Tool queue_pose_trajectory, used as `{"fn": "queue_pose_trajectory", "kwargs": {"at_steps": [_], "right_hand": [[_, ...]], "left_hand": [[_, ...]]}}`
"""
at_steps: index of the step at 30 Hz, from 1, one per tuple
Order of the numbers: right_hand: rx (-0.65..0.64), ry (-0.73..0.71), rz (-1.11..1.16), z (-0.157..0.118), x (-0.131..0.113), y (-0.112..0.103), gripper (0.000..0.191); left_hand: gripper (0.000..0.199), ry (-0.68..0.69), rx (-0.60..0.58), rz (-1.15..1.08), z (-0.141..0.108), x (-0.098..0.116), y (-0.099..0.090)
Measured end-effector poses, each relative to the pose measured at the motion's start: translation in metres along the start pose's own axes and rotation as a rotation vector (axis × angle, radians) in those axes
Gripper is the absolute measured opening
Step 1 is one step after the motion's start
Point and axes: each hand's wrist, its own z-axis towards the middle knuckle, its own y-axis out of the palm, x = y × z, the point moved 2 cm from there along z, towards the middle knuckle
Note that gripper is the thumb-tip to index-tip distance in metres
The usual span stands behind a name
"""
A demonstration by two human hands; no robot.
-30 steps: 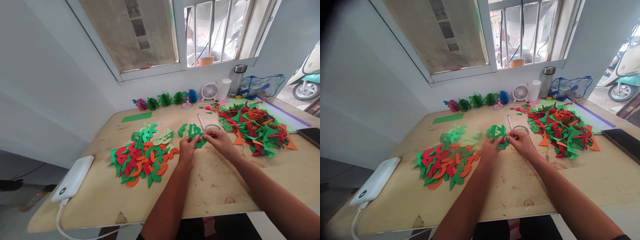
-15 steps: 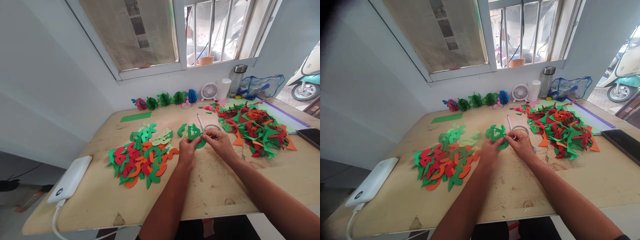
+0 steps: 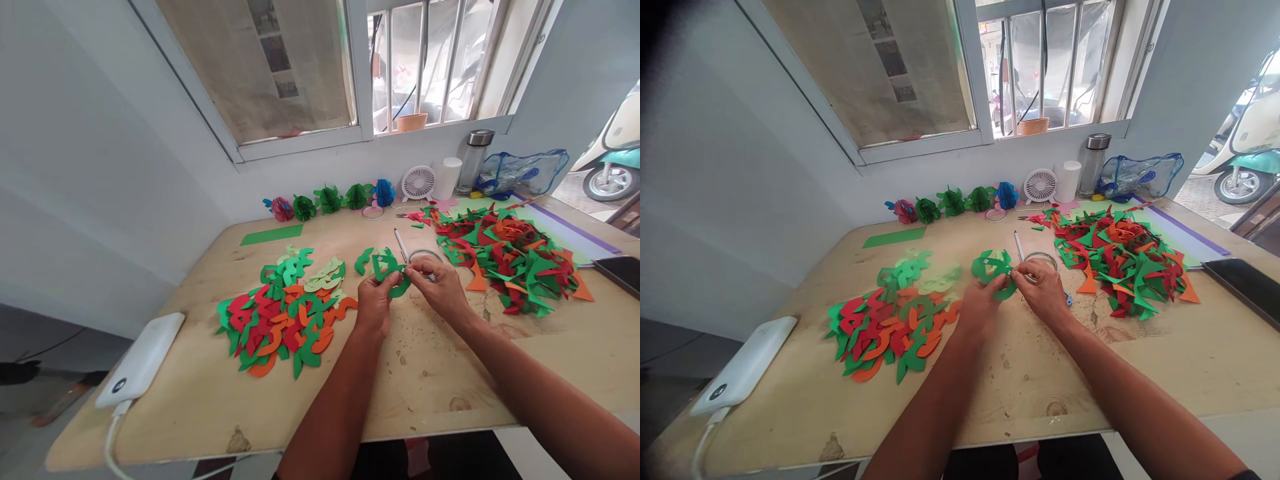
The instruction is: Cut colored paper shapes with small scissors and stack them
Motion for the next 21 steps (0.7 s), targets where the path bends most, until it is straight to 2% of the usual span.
{"fn": "queue_pose_trajectory", "kwargs": {"at_steps": [9,21], "right_hand": [[-0.011,-0.03,-0.017,-0.0002,-0.0015,0.0005,0.021],[0.012,-0.047,-0.068,-0.0014,-0.0048,0.0004,0.019]], "left_hand": [[0.03,0.042,0.06,0.063,0.0012,-0.0009,-0.0014],[0.024,0.089,0.004,0.09,0.0006,-0.0005,-0.0005]]}}
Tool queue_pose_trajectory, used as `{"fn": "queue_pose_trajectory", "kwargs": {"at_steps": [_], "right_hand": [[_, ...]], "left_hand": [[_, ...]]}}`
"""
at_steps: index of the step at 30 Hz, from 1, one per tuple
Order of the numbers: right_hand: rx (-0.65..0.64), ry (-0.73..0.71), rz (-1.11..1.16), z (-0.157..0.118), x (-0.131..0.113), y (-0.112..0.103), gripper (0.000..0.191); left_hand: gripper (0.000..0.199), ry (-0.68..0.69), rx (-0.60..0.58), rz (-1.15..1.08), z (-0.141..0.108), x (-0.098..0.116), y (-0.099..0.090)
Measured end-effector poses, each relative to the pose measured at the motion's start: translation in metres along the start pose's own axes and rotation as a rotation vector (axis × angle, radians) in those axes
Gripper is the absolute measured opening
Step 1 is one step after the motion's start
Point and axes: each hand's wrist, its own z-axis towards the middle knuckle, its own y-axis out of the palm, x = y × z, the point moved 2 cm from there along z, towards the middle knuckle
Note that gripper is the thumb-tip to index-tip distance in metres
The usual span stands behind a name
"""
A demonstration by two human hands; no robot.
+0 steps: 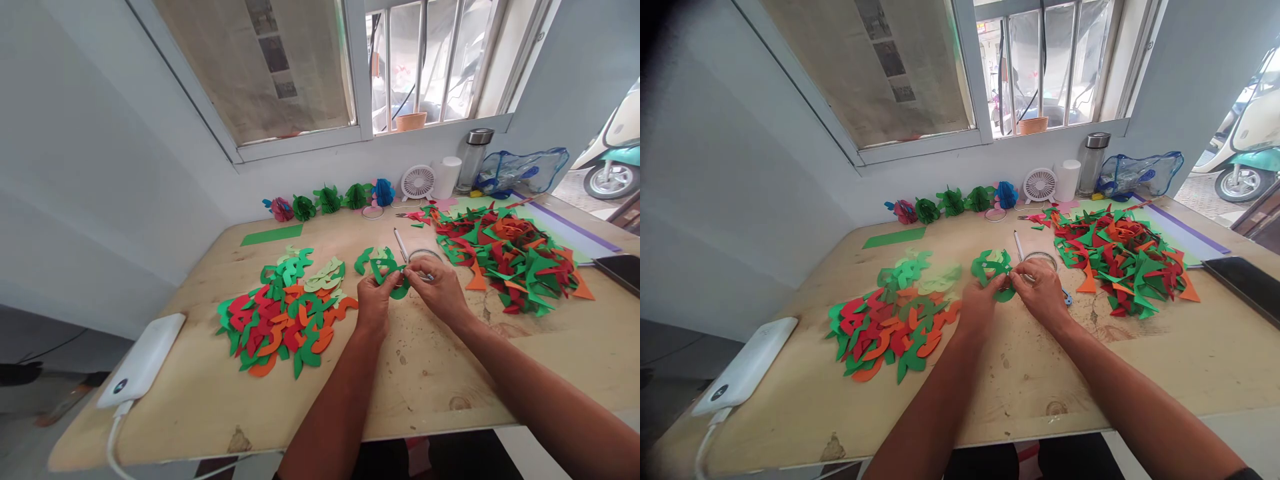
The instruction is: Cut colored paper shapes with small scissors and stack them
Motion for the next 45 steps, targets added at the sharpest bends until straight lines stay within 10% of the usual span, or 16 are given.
{"fn": "queue_pose_trajectory", "kwargs": {"at_steps": [24,45], "right_hand": [[-0.08,0.132,-0.048,-0.002,0.013,0.009,0.022],[-0.168,0.236,0.115,0.004,0.017,0.002,0.017]], "left_hand": [[0.008,0.43,0.071,0.725,-0.001,-0.001,-0.005],[0.022,0.058,-0.019,0.268,0.004,0.003,-0.001]]}}
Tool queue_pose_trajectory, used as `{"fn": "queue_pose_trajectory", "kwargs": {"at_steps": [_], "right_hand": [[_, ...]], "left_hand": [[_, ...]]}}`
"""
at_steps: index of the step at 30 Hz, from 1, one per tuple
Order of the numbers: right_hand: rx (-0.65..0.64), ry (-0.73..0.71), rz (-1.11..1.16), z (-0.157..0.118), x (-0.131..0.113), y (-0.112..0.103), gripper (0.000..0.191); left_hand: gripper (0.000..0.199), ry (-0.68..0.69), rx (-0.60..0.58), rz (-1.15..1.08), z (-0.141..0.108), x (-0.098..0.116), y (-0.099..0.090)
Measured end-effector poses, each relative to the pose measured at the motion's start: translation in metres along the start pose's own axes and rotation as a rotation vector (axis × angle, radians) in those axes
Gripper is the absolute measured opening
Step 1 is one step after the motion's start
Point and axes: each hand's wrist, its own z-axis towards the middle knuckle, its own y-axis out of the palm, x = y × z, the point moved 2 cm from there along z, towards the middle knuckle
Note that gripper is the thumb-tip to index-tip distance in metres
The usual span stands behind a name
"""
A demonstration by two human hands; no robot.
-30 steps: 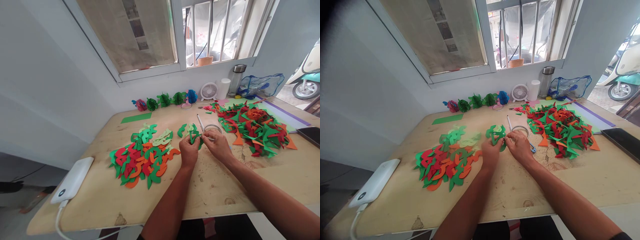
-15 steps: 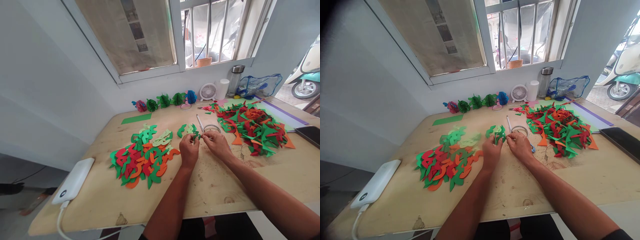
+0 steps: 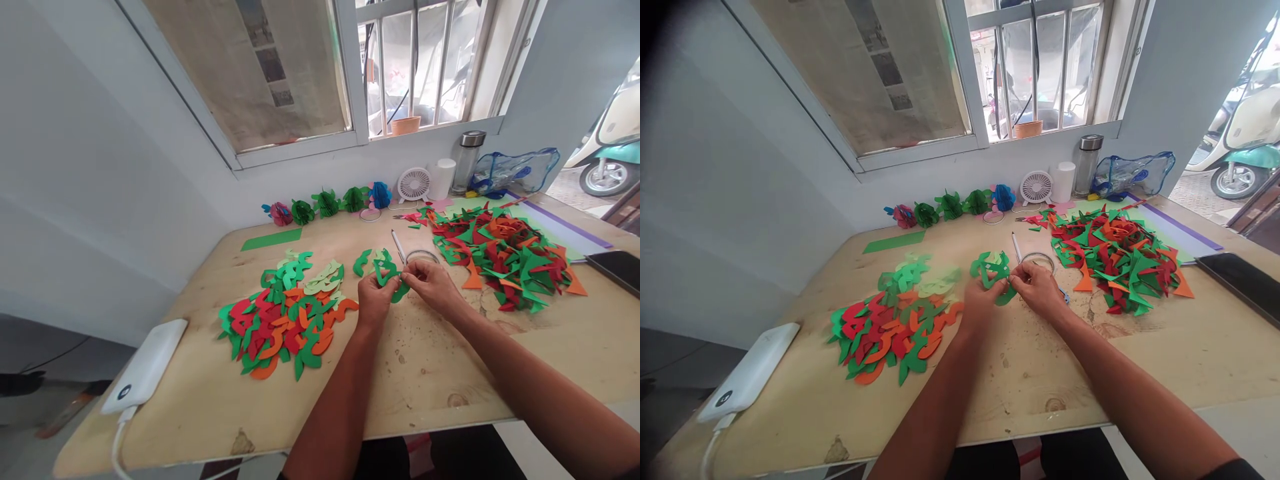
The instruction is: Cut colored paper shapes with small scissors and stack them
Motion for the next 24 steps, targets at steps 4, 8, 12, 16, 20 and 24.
{"fn": "queue_pose_trajectory", "kwargs": {"at_steps": [4,8,12,16,20,24], "right_hand": [[0.01,0.026,0.087,0.0,-0.005,-0.004,0.021],[0.035,0.065,0.23,0.001,-0.006,-0.006,0.024],[0.02,0.076,0.3,0.0,-0.006,-0.005,0.025],[-0.023,0.094,0.297,-0.001,-0.007,-0.001,0.024],[-0.107,0.12,0.319,-0.003,-0.01,0.001,0.027],[-0.039,0.103,0.316,-0.003,-0.015,-0.003,0.032]], "left_hand": [[0.032,-0.088,-0.026,-0.156,-0.001,0.0,0.0],[0.041,-0.174,-0.076,-0.331,-0.002,0.001,-0.002],[0.039,-0.144,-0.115,-0.249,-0.001,-0.002,0.0],[0.035,-0.097,-0.063,-0.211,0.001,-0.006,0.002],[0.031,-0.064,-0.01,-0.203,0.002,-0.007,0.0],[0.032,-0.076,-0.064,-0.128,0.0,-0.005,0.0]]}}
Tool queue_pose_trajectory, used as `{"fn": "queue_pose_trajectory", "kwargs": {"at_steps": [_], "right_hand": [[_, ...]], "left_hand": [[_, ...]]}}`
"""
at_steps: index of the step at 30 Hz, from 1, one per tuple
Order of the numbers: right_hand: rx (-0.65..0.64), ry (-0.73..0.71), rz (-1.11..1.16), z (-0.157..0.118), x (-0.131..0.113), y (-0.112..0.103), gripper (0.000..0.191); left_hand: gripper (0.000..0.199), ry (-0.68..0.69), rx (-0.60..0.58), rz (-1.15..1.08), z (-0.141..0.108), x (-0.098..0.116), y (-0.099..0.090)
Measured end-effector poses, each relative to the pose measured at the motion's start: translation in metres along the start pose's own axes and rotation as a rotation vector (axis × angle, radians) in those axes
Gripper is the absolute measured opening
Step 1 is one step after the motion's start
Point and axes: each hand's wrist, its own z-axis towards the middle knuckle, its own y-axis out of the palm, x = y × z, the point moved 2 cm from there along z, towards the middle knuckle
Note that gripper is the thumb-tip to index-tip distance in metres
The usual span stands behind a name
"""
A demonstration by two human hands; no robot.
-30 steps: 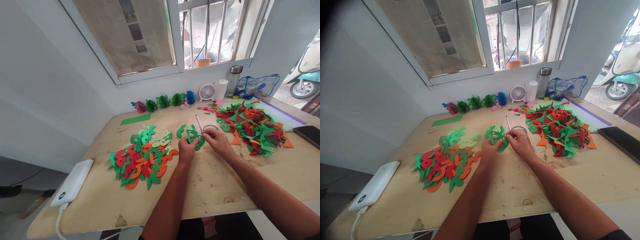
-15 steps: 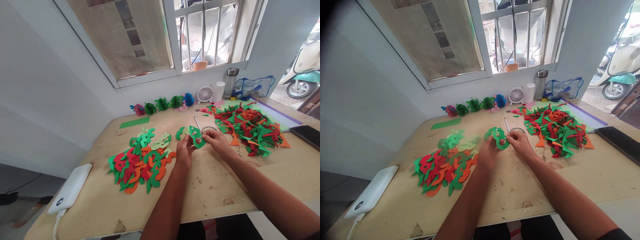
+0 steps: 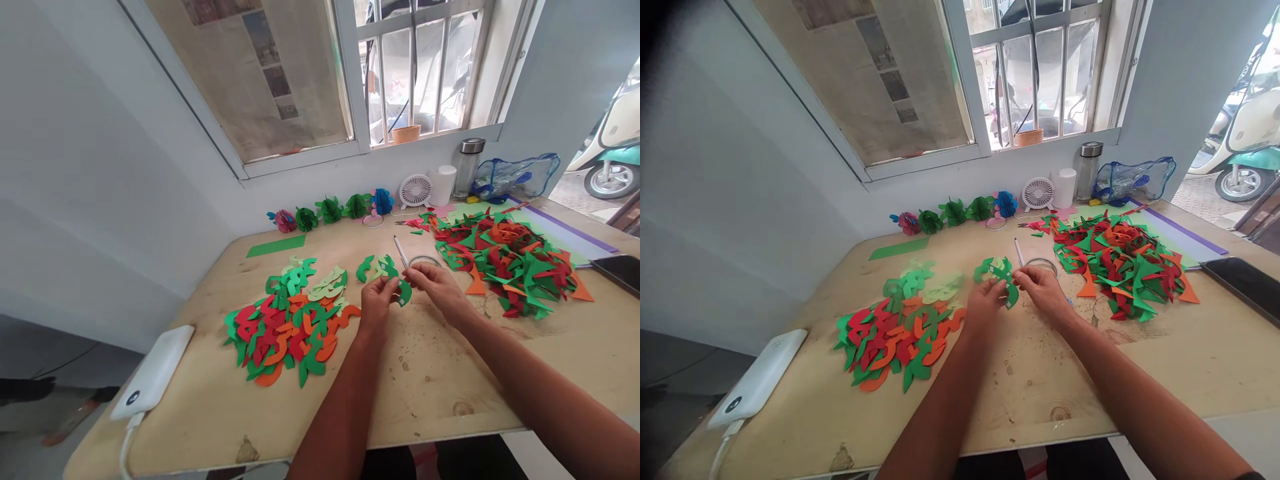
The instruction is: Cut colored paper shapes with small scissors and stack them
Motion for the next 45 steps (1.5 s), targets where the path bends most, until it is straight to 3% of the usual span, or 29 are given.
{"fn": "queue_pose_trajectory", "kwargs": {"at_steps": [6,13,23,31,35,42,45], "right_hand": [[-0.024,0.023,-0.007,-0.002,-0.002,0.001,0.034],[0.013,0.083,0.122,0.0,0.004,0.0,0.036],[0.23,-0.002,-0.055,0.004,0.014,-0.011,0.032],[0.268,0.044,0.024,0.008,0.019,-0.013,0.037],[0.35,0.038,0.133,0.009,0.017,-0.018,0.04],[0.369,0.086,0.213,0.01,0.018,-0.022,0.044],[0.361,0.082,0.246,0.01,0.018,-0.022,0.042]], "left_hand": [[0.037,-0.031,-0.223,0.169,-0.005,-0.004,0.009],[0.031,-0.122,-0.339,0.276,-0.01,-0.005,0.011],[0.035,-0.193,-0.383,0.293,-0.01,-0.01,0.008],[0.037,-0.185,-0.368,0.397,-0.006,-0.013,0.0],[0.042,-0.181,-0.288,0.465,-0.001,-0.01,-0.007],[0.046,-0.06,-0.05,0.581,0.023,0.03,-0.021],[0.042,-0.054,-0.004,0.742,0.04,0.048,-0.03]]}}
